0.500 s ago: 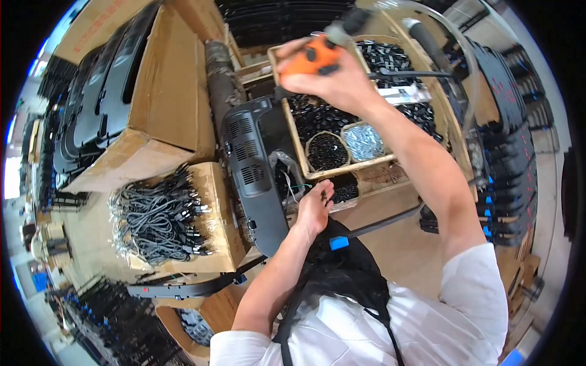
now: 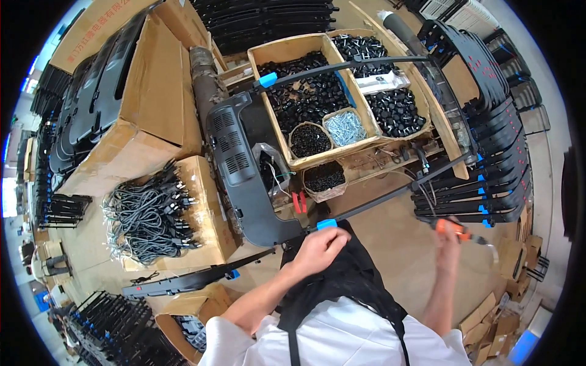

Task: Assembling electronic components, housings, and wiring onto metal frames for fitness equipment.

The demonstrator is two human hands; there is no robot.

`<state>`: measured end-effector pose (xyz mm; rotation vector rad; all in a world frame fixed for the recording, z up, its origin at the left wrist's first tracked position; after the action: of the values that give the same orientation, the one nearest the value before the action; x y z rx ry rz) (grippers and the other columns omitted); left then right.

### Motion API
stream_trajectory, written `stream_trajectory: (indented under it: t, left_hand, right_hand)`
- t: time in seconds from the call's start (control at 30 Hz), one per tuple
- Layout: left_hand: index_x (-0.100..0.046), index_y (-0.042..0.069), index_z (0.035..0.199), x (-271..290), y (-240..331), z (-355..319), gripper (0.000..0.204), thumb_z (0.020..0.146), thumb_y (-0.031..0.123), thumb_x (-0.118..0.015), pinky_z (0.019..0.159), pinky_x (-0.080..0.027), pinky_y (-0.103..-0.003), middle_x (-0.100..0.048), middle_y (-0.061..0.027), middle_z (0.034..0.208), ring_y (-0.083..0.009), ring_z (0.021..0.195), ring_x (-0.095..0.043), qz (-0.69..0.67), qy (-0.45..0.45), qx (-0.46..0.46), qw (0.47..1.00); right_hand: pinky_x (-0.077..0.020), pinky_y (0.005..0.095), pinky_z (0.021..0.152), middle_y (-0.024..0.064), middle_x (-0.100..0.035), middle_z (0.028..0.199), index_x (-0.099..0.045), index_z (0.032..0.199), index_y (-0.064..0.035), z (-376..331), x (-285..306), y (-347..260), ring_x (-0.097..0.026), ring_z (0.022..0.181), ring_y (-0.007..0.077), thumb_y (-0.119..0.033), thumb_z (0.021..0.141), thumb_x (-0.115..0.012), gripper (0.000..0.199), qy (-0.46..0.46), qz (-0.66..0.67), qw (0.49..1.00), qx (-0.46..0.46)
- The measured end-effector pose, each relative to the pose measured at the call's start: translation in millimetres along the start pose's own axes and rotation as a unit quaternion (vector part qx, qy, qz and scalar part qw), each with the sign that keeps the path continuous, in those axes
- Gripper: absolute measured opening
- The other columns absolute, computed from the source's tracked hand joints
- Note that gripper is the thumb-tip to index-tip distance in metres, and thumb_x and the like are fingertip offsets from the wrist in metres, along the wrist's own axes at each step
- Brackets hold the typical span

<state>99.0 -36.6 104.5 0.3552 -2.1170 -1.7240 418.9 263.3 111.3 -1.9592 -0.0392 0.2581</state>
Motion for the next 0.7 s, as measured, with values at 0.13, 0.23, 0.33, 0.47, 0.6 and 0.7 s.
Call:
stream_trajectory:
  t: [0.13, 0.23, 0.33, 0.47, 0.6, 0.7]
  left_hand:
    - [-0.071, 0.003, 0.116, -19.9, -48.5, -45.8, 0.031, 0.105, 0.031, -0.061, 0.092, -0.055, -0.034, -0.075, -0.0119, 0.106, -0.0217, 0.102, -0.072, -0.085, -0.053, 0.219, 0.97]
    - [-0.069, 0.002, 0.123, -28.2, -87.9, -74.4, 0.038, 0.106, 0.034, -0.06, 0.094, -0.054, -0.032, -0.074, -0.0076, 0.108, -0.016, 0.102, -0.069, -0.107, 0.008, 0.274, 0.956]
    - [-0.056, 0.003, 0.141, -43.9, -86.9, -60.8, 0.051, 0.106, 0.04, -0.061, 0.092, -0.054, -0.034, -0.068, -0.0081, 0.125, -0.0171, 0.108, -0.065, -0.244, 0.103, 0.334, 0.905]
    - [-0.054, 0.001, 0.141, -49.2, -79.1, -43.2, 0.061, 0.105, 0.049, -0.06, 0.099, -0.054, -0.039, -0.065, -0.014, 0.134, -0.0238, 0.122, -0.063, -0.446, 0.279, 0.288, 0.8]
    - [-0.063, 0.0, 0.114, -47.5, -81.4, -24.8, 0.057, 0.101, 0.056, -0.063, 0.093, -0.058, -0.041, -0.074, -0.0114, 0.109, -0.0239, 0.1, -0.072, -0.516, 0.419, 0.27, 0.697]
    - [-0.057, -0.006, 0.115, -64.0, -110.4, -6.5, 0.056, 0.102, 0.047, -0.064, 0.086, -0.061, -0.043, -0.073, -0.0176, 0.11, -0.0271, 0.098, -0.074, -0.503, 0.465, 0.245, 0.686]
  right_hand:
    - [-0.0567, 0.0464, 0.097, 0.0047, -0.069, 0.119, -0.064, 0.117, -0.0142, 78.6, -0.9, 163.7, -0.066, 0.115, 0.0233, -0.025, 0.096, -0.076, 0.026, 0.028, 0.053, 0.981, -0.182]
    - [-0.0531, 0.0493, 0.105, 0.0074, -0.07, 0.119, -0.065, 0.114, -0.0131, 132.7, -66.3, 226.4, -0.064, 0.118, 0.0272, -0.027, 0.096, -0.076, 0.025, -0.012, 0.072, 0.977, -0.2]
    - [-0.0504, 0.0476, 0.111, 0.0122, -0.068, 0.124, -0.064, 0.123, -0.009, 200.3, -95.1, 255.2, -0.063, 0.121, 0.0304, -0.033, 0.098, -0.073, 0.036, -0.037, 0.157, 0.962, -0.222]
    - [-0.0615, 0.0371, 0.084, 0.009, -0.069, 0.095, -0.065, 0.103, -0.0068, 190.1, -122.8, 244.1, -0.071, 0.093, 0.024, -0.028, 0.101, -0.068, 0.021, -0.238, 0.014, 0.907, -0.347]
    - [-0.0548, 0.032, 0.064, 0.006, -0.076, 0.082, -0.08, 0.084, -0.0067, 65.2, -160.6, 122.8, -0.069, 0.069, 0.0132, -0.025, 0.092, -0.07, 0.022, -0.624, -0.529, 0.497, -0.29]
    - [-0.0571, 0.0297, 0.077, 0.0083, -0.08, 0.091, -0.082, 0.098, -0.0029, 46.4, -245.5, 16.4, -0.073, 0.079, 0.0145, -0.02, 0.085, -0.077, 0.022, -0.754, -0.537, 0.368, -0.088]
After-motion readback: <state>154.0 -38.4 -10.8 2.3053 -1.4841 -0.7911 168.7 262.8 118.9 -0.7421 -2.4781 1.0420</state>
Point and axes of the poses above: each hand's wrist, its own z-axis towards the middle knuckle, its own x-axis out of the back of the hand, y = z × x, the point moved 4 cm from there along z, towards the middle knuckle
